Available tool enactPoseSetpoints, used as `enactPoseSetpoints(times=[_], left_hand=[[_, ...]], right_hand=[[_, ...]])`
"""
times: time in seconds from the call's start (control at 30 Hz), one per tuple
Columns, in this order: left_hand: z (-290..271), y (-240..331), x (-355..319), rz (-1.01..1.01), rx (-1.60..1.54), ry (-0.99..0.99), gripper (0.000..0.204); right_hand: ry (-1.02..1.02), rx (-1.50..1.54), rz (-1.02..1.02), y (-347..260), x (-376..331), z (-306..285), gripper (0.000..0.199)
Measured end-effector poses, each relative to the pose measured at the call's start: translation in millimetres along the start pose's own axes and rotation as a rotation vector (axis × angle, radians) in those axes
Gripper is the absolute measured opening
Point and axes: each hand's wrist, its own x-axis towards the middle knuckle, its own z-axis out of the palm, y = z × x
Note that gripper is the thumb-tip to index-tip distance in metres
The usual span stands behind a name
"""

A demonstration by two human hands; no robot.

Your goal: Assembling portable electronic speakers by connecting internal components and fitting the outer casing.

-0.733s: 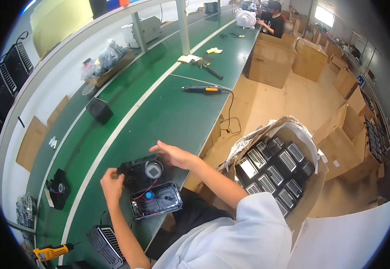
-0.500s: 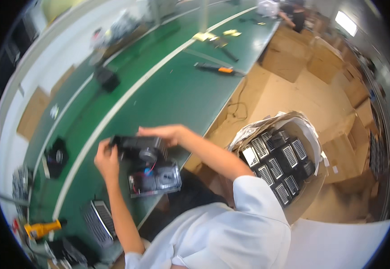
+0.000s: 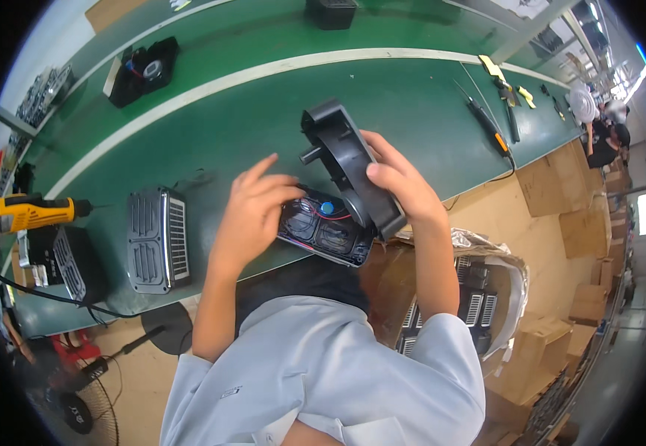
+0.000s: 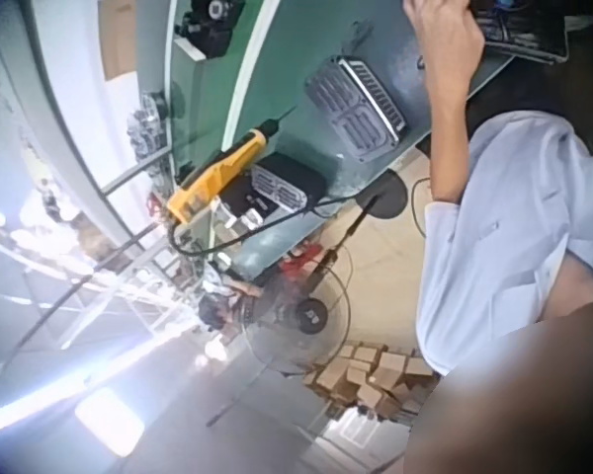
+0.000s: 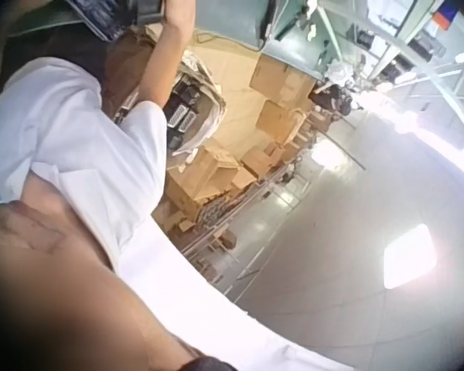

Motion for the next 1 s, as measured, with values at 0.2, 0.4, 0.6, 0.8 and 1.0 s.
enactPoseSetpoints(times=[0.2,0.4,0.6,0.8,1.0], left_hand=[[15.1,-11.0,-12.9,-0.02,0.05,-0.025,0.029],[15.7,-22.2,-11.8,-0.213,-0.08,-0.008,0.026],[1.8,-10.1,-37.6,-0.21,-0.376,0.218,0.017],[20.6,-3.0,-52.6,-0.135,-0.203,0.192,0.033],[36.1,-4.0,-59.9,-0.186,-0.266,0.308,0.035]], right_hand=[[0.081,-0.217,0.017,2.7,-19.3,23.6,0.086],[0.076,-0.508,-0.019,6.5,-21.2,32.7,0.09],[0.057,-0.603,-0.072,6.0,-23.8,34.6,0.092],[-0.042,-0.815,-0.184,2.6,-16.3,33.2,0.09],[-0.029,-0.864,-0.173,3.7,-18.5,44.1,0.09]])
